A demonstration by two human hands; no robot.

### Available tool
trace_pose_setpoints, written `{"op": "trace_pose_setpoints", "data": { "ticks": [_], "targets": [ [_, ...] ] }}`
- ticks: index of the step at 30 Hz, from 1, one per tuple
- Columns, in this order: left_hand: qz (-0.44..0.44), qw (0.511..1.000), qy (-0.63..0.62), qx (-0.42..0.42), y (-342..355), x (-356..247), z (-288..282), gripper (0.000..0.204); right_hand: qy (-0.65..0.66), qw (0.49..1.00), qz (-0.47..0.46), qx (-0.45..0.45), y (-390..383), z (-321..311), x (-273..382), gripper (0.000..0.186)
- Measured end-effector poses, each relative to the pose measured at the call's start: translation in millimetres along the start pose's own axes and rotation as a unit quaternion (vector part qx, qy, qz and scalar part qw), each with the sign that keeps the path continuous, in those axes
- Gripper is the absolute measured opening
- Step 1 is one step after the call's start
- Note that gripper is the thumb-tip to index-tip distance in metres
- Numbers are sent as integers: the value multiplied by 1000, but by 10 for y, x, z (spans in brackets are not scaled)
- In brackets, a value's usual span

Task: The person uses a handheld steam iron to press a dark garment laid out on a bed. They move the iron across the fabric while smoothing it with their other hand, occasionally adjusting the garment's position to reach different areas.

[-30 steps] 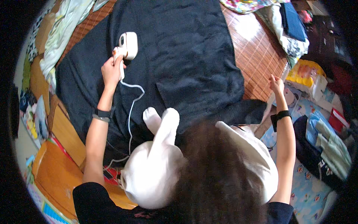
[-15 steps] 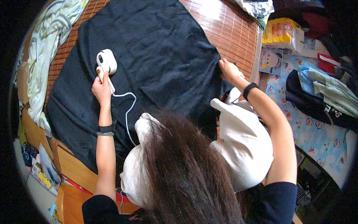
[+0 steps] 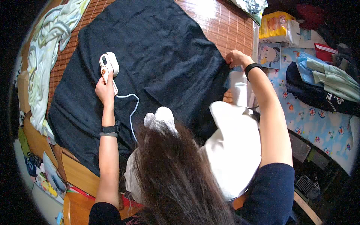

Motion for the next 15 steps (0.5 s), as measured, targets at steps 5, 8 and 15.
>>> {"op": "trace_pose_setpoints", "data": {
  "ticks": [5,8,15],
  "targets": [
    [-10,1000,5,8,-19,-66,0,56,-151,971,-111,-149,151,55,103,20],
    [-6,1000,5,14,18,-80,4,56,-237,951,-142,-141,572,-161,403,14],
    [-13,999,-10,32,21,-5,-25,58,47,897,-32,-438,489,-912,638,32]
  ]
}}
Point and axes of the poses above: each hand's wrist, its own y-axis towards the middle knuckle, its own z-axis out of the palm, x = y × z, the point moved 1 cm from there along y, towards the middle knuckle, and after that the axes turned 14 degrees about -y, right-handed, at the moved point
